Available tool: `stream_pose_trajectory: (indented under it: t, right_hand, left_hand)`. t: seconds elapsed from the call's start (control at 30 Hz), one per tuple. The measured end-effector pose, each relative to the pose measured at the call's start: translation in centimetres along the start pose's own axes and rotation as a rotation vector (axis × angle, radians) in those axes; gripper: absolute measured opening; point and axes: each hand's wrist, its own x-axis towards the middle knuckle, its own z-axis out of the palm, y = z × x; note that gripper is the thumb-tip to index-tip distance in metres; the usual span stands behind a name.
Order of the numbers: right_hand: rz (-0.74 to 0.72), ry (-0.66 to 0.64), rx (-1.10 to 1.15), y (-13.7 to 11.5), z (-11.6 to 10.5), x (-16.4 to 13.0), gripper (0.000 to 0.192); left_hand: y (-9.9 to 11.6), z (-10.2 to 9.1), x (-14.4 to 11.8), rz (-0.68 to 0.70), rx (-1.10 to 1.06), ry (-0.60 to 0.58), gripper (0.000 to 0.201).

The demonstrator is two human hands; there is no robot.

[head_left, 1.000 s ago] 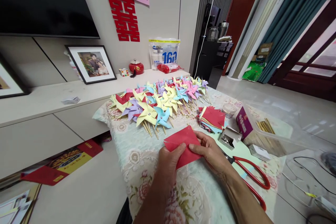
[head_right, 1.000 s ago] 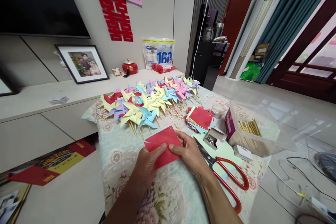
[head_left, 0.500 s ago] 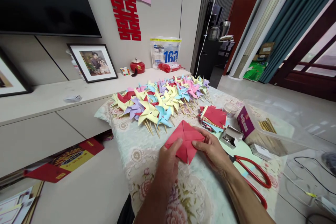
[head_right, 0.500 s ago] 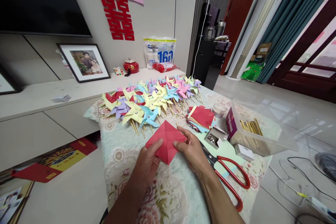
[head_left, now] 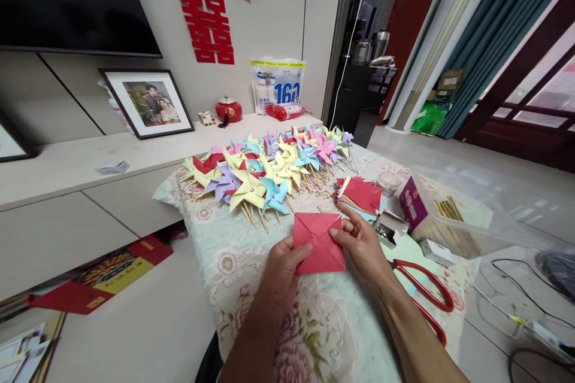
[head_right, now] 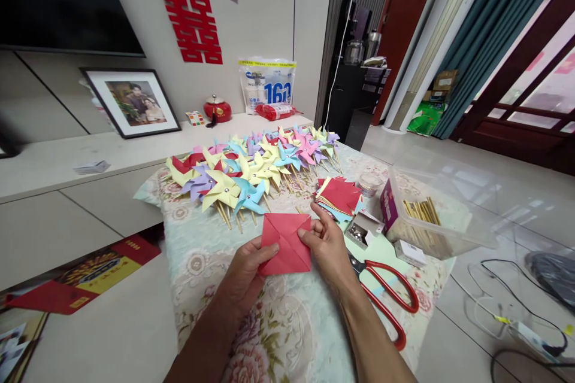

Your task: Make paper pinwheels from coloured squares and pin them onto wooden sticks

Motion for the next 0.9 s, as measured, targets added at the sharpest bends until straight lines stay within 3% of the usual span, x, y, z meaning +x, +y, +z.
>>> stream_pose_trajectory:
  t: [0.17, 0.43, 0.53, 0.67, 0.77, 0.9]
  right_hand:
    - [-0.021, -0.039, -0.031, 0.2, -0.1, -0.1, 0.082]
    - [-0.084, -0.099, -0.148, 0.4, 0.0, -0.2, 0.068]
    - [-0.249, -0.024, -0.285, 0.4, -0.1, -0.4, 0.055]
    - [-0.593, 0.063, -0.592, 0.1, -0.1, -1.3, 0.028]
    - [-0.810, -0.048, -0.768, -0.3, 0.4, -2.2, 0.014]
    - [-0.902, -0.258, -0.873, -0.3, 1.2, -2.6, 0.021]
  left_hand:
    - [-0.2, 0.0, 0.1, -0.011, 0.049, 0.053, 0.046]
    - [-0.8, 0.1, 0.0, 0.036, 0.194, 0.184, 0.039]
    - [-0.8, 0.3, 0.1, 0.074, 0.147, 0.227, 0.038]
    - [-0.4, 0.6, 0.2, 0.154, 0.016, 0.244, 0.038]
    - [-0.1, 0.6, 0.3, 0.191, -0.048, 0.250, 0.036]
    - [0.1, 0.3, 0.7, 0.231, -0.085, 0.290, 0.033]
